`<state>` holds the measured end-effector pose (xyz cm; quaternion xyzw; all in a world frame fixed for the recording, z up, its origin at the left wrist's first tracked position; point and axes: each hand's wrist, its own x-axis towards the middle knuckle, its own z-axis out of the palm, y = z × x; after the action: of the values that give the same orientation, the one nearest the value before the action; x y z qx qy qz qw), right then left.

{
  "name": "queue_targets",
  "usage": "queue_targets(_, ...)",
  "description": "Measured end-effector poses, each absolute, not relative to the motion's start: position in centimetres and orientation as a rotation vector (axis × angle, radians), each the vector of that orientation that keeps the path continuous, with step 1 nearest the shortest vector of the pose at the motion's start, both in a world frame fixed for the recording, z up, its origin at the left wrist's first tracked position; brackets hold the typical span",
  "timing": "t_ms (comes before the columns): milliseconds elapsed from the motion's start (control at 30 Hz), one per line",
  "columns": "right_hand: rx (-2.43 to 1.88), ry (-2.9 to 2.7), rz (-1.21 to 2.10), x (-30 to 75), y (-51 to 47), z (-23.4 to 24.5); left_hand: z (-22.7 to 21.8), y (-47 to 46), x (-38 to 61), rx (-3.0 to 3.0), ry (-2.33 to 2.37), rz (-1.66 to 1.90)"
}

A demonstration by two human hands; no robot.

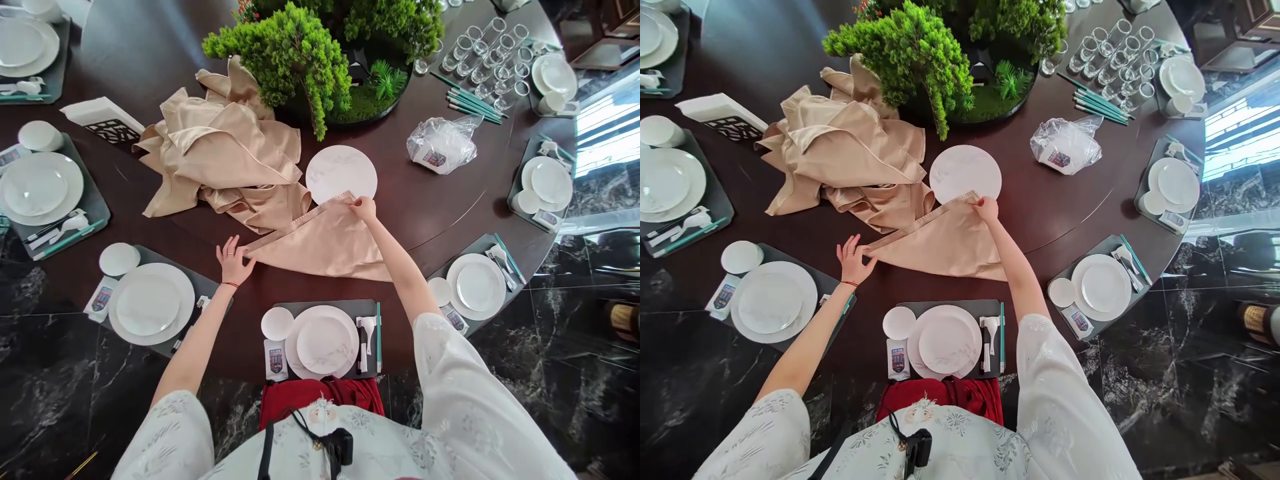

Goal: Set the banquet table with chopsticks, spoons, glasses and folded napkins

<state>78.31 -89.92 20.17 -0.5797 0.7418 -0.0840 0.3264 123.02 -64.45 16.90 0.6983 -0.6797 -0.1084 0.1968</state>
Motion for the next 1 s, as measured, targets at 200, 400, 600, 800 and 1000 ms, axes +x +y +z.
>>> queue_targets(200,-1.664,2.019,-0.387,78.3,-87.3,19.8,17.3,-65.6,115.3,1.273,-2.626,-0.592)
queue_targets(400,-2.372,1.188,-0.146,78.0,-69.2,17.5,15.0,-66.3,113.8,1.284,-2.693,-0.606)
queue_targets(600,-2.428,1.370,0.036,74.7,-62.3,14.3,14.9,-67.0,114.6,1.265,-2.632,-0.688)
queue_targets(800,-2.400,1.278,-0.049,79.8,-63.4,14.9,16.0,-67.9,113.1,1.436,-2.497,-0.724)
queue_targets(1000,-2.340,1.247,-0.126,90.7,-64.3,15.7,16.4,-68.0,112.9,1.407,-2.578,-0.711)
